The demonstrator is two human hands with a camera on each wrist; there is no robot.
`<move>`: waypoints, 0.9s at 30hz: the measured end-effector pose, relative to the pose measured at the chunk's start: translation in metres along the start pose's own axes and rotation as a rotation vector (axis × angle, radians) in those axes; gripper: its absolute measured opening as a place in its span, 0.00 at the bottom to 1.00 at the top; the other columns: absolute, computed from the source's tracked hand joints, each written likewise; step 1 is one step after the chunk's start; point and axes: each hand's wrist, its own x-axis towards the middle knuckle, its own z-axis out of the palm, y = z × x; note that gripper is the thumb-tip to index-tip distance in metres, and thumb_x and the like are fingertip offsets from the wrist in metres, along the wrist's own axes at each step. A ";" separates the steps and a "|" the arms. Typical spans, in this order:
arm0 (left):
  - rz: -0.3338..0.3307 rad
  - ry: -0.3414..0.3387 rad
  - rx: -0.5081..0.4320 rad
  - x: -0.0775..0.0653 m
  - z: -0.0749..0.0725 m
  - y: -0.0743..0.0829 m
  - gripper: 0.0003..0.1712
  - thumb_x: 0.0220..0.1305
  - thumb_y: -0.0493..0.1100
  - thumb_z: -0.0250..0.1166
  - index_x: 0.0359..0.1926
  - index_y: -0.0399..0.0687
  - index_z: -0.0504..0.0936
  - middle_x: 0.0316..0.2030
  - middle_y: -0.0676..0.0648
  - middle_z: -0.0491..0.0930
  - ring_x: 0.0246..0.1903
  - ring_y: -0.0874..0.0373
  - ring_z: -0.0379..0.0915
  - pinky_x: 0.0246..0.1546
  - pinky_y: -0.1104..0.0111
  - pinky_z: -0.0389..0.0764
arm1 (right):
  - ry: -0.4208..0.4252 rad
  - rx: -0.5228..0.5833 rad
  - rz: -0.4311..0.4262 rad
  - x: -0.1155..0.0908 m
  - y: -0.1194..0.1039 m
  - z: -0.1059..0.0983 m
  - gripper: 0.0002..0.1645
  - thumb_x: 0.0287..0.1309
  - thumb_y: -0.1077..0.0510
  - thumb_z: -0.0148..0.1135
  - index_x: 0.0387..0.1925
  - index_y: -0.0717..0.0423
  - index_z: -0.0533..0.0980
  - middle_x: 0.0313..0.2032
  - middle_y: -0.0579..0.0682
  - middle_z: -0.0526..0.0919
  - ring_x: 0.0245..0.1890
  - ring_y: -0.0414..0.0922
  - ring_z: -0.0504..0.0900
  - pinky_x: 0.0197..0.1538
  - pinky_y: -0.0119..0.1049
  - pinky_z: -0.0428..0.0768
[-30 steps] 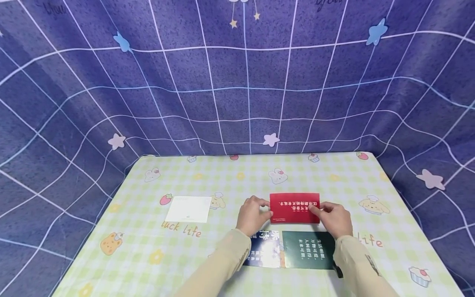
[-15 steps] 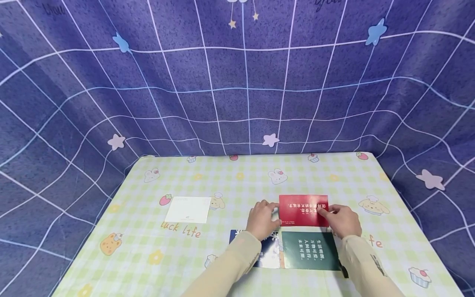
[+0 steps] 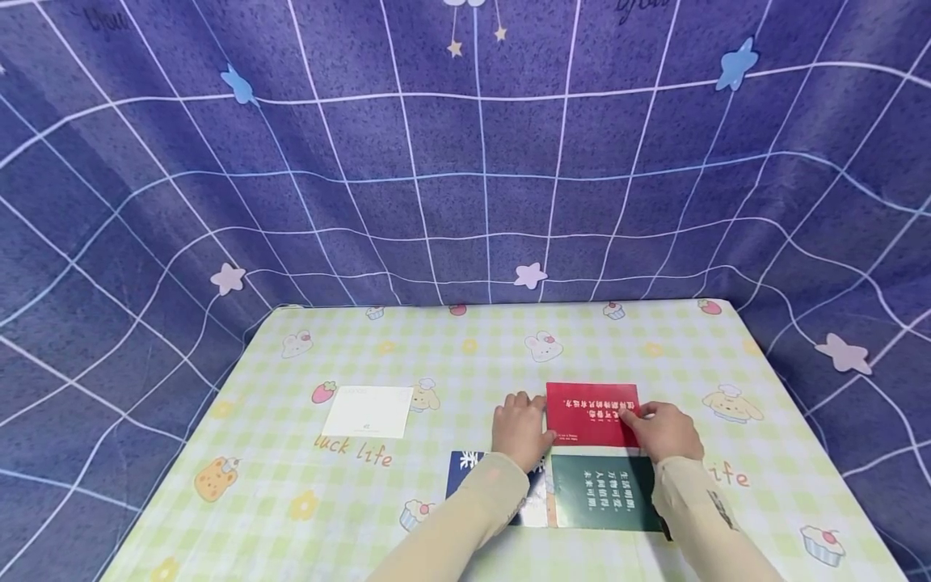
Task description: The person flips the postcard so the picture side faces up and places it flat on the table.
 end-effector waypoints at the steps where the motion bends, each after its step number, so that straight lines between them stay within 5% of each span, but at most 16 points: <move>1: 0.000 0.000 0.018 0.000 0.001 0.000 0.32 0.57 0.59 0.75 0.60 0.54 0.82 0.44 0.51 0.81 0.47 0.58 0.73 0.46 0.67 0.75 | 0.004 -0.001 0.004 0.000 -0.001 0.001 0.43 0.63 0.36 0.64 0.63 0.69 0.71 0.56 0.74 0.75 0.46 0.64 0.76 0.46 0.55 0.78; 7: 0.002 0.004 0.091 0.001 0.007 0.000 0.29 0.56 0.60 0.75 0.55 0.53 0.85 0.43 0.51 0.80 0.46 0.59 0.72 0.45 0.67 0.73 | 0.035 -0.061 0.008 -0.003 -0.007 0.005 0.39 0.64 0.38 0.64 0.59 0.69 0.72 0.49 0.70 0.79 0.44 0.62 0.76 0.45 0.55 0.75; 19: 0.014 -0.064 0.134 0.005 0.006 0.002 0.26 0.59 0.60 0.72 0.56 0.57 0.84 0.43 0.52 0.78 0.46 0.60 0.69 0.47 0.67 0.73 | 0.154 -0.261 -0.149 -0.001 -0.009 0.015 0.29 0.61 0.48 0.69 0.48 0.72 0.75 0.37 0.68 0.79 0.35 0.60 0.77 0.42 0.58 0.76; 27: 0.024 0.039 0.023 0.005 0.005 -0.016 0.23 0.60 0.58 0.72 0.55 0.57 0.85 0.44 0.52 0.82 0.47 0.57 0.76 0.47 0.63 0.76 | 0.146 -0.233 -0.196 -0.003 -0.018 0.016 0.25 0.64 0.50 0.65 0.49 0.70 0.77 0.39 0.68 0.80 0.36 0.59 0.77 0.41 0.55 0.77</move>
